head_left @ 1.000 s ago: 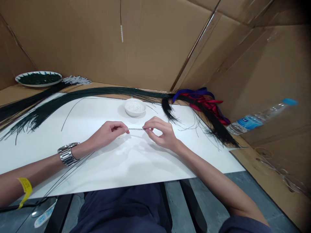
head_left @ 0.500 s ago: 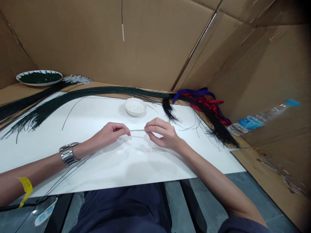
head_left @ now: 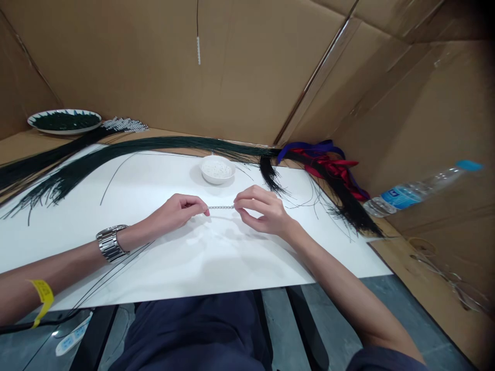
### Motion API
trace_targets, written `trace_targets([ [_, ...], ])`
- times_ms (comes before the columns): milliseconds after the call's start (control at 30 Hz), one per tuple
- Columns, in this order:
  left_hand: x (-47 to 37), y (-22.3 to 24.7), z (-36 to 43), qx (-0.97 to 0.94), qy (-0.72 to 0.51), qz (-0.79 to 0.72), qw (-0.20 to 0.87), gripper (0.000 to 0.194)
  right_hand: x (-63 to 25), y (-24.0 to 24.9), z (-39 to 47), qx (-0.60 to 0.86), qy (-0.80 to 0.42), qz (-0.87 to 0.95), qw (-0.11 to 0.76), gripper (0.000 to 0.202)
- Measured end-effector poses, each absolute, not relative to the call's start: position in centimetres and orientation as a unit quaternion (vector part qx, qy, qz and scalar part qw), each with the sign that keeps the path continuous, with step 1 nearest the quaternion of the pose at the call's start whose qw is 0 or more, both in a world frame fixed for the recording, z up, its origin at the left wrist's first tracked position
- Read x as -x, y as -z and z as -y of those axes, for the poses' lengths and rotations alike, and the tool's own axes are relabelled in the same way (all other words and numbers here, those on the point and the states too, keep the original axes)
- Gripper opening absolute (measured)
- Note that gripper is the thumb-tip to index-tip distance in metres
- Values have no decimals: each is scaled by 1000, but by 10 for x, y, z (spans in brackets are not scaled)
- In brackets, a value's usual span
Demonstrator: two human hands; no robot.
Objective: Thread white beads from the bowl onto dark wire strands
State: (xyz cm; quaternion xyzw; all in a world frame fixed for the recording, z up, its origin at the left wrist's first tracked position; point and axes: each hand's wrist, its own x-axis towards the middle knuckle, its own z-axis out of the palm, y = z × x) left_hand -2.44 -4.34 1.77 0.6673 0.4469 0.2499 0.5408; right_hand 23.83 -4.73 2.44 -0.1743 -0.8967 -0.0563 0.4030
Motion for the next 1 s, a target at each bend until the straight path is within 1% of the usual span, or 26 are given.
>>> trace_targets([
  [233,23,-22,46,-683,-259,-444,518,30,-237,-25,48,185,59,895,403,23],
  [400,25,-24,48,-713,-328,-442,434,31,-239,-23,45,213,78,891,393,20],
  [467,25,-24,50,-717,-356,-441,407,32,-240,-23,44,218,93,890,390,19],
  [600,24,-25,53,-719,-389,-425,388,31,-239,-25,45,219,133,885,390,20],
  [767,22,-25,57,-730,-423,-406,351,26,-234,-29,48,226,185,879,378,19],
  [867,23,-23,58,-754,-442,-376,308,21,-232,-30,50,232,207,872,377,19],
  [1000,25,-21,58,-791,-462,-337,218,17,-231,-31,53,234,231,868,372,19],
])
